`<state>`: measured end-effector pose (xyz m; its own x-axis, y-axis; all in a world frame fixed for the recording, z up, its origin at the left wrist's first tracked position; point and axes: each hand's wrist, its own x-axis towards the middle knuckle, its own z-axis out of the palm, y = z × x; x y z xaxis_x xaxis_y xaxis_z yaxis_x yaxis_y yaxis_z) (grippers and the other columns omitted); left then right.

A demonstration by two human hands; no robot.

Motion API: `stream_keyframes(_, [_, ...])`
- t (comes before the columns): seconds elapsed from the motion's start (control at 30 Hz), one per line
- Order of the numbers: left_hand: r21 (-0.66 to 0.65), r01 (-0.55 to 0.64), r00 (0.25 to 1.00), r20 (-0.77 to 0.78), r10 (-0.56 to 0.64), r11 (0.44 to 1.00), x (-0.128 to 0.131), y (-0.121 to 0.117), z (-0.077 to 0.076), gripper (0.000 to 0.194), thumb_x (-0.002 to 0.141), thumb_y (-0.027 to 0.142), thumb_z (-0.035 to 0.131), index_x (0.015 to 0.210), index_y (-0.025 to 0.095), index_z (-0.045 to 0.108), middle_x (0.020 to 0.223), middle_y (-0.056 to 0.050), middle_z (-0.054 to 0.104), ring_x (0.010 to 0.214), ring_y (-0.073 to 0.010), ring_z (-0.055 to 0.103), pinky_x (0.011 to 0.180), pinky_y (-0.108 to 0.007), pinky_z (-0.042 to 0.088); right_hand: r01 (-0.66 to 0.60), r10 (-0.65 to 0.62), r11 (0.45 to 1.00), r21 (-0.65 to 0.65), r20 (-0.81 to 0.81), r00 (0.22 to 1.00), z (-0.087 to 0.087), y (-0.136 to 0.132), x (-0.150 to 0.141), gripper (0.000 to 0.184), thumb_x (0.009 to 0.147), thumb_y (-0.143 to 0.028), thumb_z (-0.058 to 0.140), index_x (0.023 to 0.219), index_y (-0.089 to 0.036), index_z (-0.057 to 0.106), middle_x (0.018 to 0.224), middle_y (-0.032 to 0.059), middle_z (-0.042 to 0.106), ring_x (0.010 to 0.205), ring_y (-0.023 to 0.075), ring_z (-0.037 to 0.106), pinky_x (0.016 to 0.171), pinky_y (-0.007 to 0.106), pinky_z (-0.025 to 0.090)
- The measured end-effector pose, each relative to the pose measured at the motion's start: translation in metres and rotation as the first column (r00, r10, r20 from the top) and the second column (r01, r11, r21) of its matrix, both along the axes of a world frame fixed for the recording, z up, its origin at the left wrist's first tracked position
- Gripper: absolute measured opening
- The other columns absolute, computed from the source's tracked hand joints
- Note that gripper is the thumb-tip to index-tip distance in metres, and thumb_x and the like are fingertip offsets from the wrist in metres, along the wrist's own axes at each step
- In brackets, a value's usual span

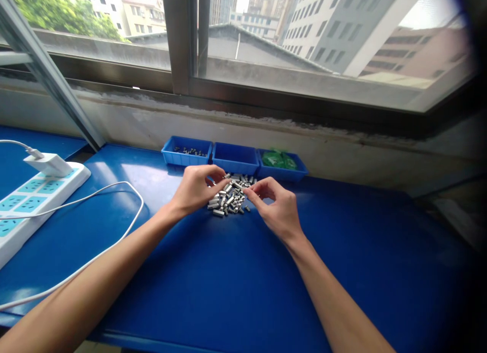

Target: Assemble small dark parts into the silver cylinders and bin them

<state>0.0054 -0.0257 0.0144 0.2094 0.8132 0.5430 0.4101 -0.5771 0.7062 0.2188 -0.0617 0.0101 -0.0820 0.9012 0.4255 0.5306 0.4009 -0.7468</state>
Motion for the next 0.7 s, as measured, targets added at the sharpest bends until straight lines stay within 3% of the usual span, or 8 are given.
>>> stream_keyframes(0.07, [-0.061, -0.211, 0.971, 0.102, 0.217, 0.976, -0.012, 0.019, 0.003, 0.026, 0.081, 0.041, 0.071, 0.082, 0.016, 0.074, 0.078, -0.006, 0.075, 0.07, -0.0166, 0.069, 0.061, -0.024, 0.056, -0.05, 0.04, 0.998, 0.05, 0.189, 0.981, 0.002, -0.001, 0.005, 0.013, 0.087, -0.033, 0.068, 0.087, -0.021, 0.064, 0.084, 0.0032, 0.069, 0.072, 0.0175, 0.064, 0.069, 0.03, 0.051])
stream_keyframes(0.13, [-0.232, -0.337, 0.891, 0.234, 0.389, 0.912, -0.024, 0.041, 0.003, 0.035, 0.079, 0.048, 0.071, 0.084, 0.014, 0.074, 0.077, -0.009, 0.074, 0.068, -0.0189, 0.07, 0.054, -0.025, 0.056, -0.142, 0.12, 0.989, 0.049, 0.306, 0.944, 0.002, -0.001, 0.007, 0.008, 0.089, -0.028, 0.065, 0.094, -0.022, 0.065, 0.093, 0.0047, 0.07, 0.077, 0.0185, 0.064, 0.073, 0.031, 0.051])
stream_keyframes(0.2, [-0.398, -0.348, 0.803, 0.34, 0.488, 0.849, -0.033, 0.059, 0.002, 0.039, 0.076, 0.048, 0.074, 0.086, 0.011, 0.074, 0.078, -0.013, 0.073, 0.067, -0.0194, 0.07, 0.052, -0.026, 0.057, -0.205, 0.182, 0.978, 0.028, 0.361, 0.915, 0.0, -0.002, 0.008, 0.009, 0.089, -0.024, 0.062, 0.098, -0.022, 0.065, 0.102, 0.0061, 0.069, 0.085, 0.0202, 0.066, 0.078, 0.033, 0.052])
stream_keyframes(0.27, [-0.478, -0.315, 0.744, 0.412, 0.526, 0.82, -0.038, 0.07, -0.001, 0.038, 0.074, 0.044, 0.077, 0.086, 0.008, 0.072, 0.079, -0.015, 0.073, 0.066, -0.0185, 0.07, 0.053, -0.025, 0.058, -0.237, 0.215, 0.972, 0.009, 0.388, 0.896, -0.003, -0.002, 0.007, 0.012, 0.09, -0.021, 0.06, 0.1, -0.023, 0.066, 0.106, 0.0066, 0.069, 0.092, 0.022, 0.066, 0.081, 0.034, 0.052])
stream_keyframes(0.43, [-0.475, -0.248, 0.72, 0.493, 0.489, 0.844, -0.032, 0.062, -0.006, 0.037, 0.077, 0.04, 0.074, 0.094, 0.008, 0.07, 0.086, -0.015, 0.074, 0.068, -0.0183, 0.072, 0.057, -0.026, 0.06, -0.255, 0.239, 0.967, -0.014, 0.394, 0.887, -0.007, -0.001, 0.005, 0.014, 0.092, -0.018, 0.056, 0.099, -0.024, 0.067, 0.105, 0.0063, 0.069, 0.094, 0.0223, 0.066, 0.083, 0.035, 0.053])
stream_keyframes(0.53, [-0.391, -0.243, 0.817, 0.411, 0.405, 0.888, -0.022, 0.04, -0.008, 0.034, 0.08, 0.04, 0.069, 0.095, 0.009, 0.072, 0.079, -0.011, 0.073, 0.064, -0.0184, 0.071, 0.051, -0.025, 0.058, -0.252, 0.238, 0.968, -0.015, 0.379, 0.894, -0.007, 0.0, 0.004, 0.015, 0.092, -0.016, 0.055, 0.095, -0.023, 0.068, 0.103, 0.0061, 0.069, 0.091, 0.0212, 0.066, 0.082, 0.034, 0.052])
stream_keyframes(0.6, [-0.351, -0.166, 0.901, 0.326, 0.287, 0.922, -0.015, 0.024, -0.011, 0.032, 0.082, 0.04, 0.067, 0.093, 0.011, 0.073, 0.077, -0.01, 0.074, 0.062, -0.0181, 0.07, 0.049, -0.024, 0.056, -0.249, 0.238, 0.968, -0.019, 0.37, 0.898, -0.008, 0.0, 0.003, 0.016, 0.091, -0.013, 0.054, 0.093, -0.022, 0.068, 0.1, 0.0058, 0.07, 0.086, 0.02, 0.066, 0.08, 0.033, 0.052])
stream_keyframes(0.7, [-0.277, -0.073, 0.965, 0.222, 0.137, 0.958, -0.006, 0.006, -0.019, 0.029, 0.086, 0.039, 0.064, 0.096, 0.014, 0.073, 0.075, -0.007, 0.073, 0.062, -0.0164, 0.069, 0.052, -0.022, 0.055, -0.246, 0.237, 0.969, -0.021, 0.358, 0.903, -0.008, 0.0, 0.001, 0.018, 0.089, -0.009, 0.054, 0.092, -0.021, 0.067, 0.097, 0.0055, 0.07, 0.083, 0.0195, 0.066, 0.08, 0.033, 0.051])
